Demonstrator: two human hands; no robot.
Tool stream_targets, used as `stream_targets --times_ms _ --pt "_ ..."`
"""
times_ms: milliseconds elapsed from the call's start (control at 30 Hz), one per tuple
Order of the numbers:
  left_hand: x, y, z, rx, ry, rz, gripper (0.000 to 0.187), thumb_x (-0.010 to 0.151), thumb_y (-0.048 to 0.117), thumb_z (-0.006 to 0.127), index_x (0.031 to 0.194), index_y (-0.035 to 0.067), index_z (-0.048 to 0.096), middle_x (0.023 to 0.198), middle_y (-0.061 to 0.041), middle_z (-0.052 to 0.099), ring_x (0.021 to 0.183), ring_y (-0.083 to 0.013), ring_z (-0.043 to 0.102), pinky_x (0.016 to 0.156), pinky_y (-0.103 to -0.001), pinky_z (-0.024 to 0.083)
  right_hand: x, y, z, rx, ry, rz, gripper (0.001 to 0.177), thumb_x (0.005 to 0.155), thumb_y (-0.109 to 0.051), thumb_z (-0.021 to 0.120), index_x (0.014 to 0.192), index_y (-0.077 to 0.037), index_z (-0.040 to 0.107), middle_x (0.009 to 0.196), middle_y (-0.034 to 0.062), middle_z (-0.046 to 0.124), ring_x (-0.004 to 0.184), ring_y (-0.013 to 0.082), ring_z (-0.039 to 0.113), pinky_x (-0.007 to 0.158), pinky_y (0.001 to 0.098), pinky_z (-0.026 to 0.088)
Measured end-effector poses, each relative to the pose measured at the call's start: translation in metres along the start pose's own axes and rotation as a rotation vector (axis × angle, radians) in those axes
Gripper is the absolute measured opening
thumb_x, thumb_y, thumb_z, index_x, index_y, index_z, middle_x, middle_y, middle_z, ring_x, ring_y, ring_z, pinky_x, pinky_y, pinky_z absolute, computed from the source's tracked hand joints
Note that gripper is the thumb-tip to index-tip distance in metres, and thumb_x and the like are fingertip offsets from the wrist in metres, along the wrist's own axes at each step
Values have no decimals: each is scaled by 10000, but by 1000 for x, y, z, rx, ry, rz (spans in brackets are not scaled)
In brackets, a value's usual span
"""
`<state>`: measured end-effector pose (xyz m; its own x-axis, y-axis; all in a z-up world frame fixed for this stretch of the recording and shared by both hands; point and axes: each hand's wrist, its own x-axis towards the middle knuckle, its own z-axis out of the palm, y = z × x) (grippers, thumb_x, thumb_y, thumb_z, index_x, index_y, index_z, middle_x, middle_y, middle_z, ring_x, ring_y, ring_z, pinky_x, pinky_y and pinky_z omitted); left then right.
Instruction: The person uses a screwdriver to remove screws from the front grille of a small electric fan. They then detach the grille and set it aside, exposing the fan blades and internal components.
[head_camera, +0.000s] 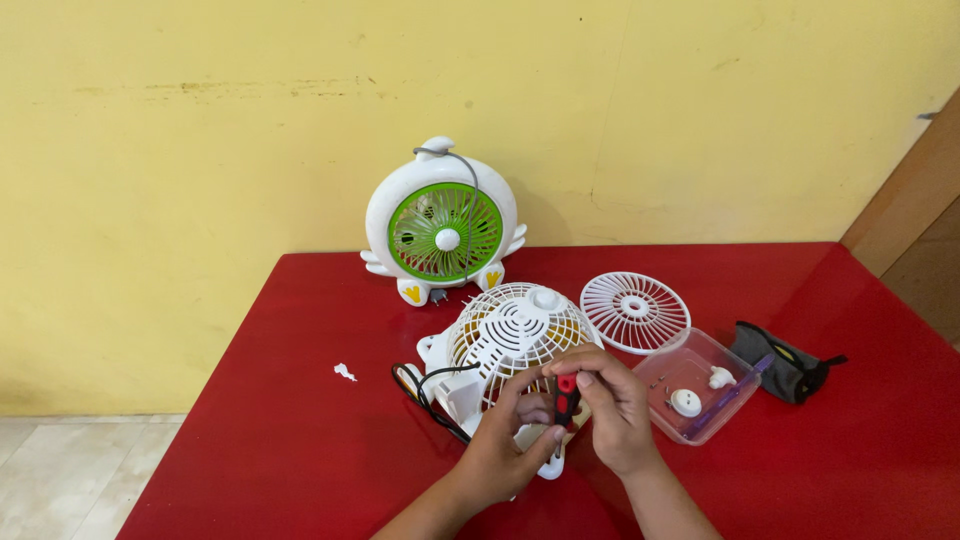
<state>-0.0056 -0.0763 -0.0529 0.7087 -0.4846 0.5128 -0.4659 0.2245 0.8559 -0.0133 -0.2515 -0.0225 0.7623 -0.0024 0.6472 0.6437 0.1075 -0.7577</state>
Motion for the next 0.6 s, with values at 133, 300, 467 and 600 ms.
stream_targets --times_ms 133,300,467,600 --pt "2 0 2 105 56 -77 667 867 25 788 1429 0 430 1039 -82 669 958 -157 664 872 -316 568 0 0 6 -240 -8 -122 117 978 -73 706 1053 15 683 1076 135 620 1019 211 626 919 343 519" --pt "2 3 -3 40 -23 -91 432 939 53 738 1324 -3 550 1081 -78 701 1003 -155 697 949 -317 573 0 -5 10 136 -17 171 169 991 -128 561 1079 -19 654 1052 118 708 1015 195 678 948 334 548" --pt "7 11 -4 130 -49 -84 361 911 55 774 1219 -21 601 1127 -117 649 1019 -184 672 914 -339 583 1 -5 8 -141 -86 -135 120 1019 -75 629 1106 -5 674 1147 127 635 1091 208 624 990 341 508" --pt "4 20 -3 158 -31 -38 453 891 58 752 1303 2 569 1185 -108 642 1068 -180 670 935 -336 568 -2 -7 14 -6 -36 118 177 963 -127 636 1111 -35 668 1050 119 689 984 196 656 900 332 538"
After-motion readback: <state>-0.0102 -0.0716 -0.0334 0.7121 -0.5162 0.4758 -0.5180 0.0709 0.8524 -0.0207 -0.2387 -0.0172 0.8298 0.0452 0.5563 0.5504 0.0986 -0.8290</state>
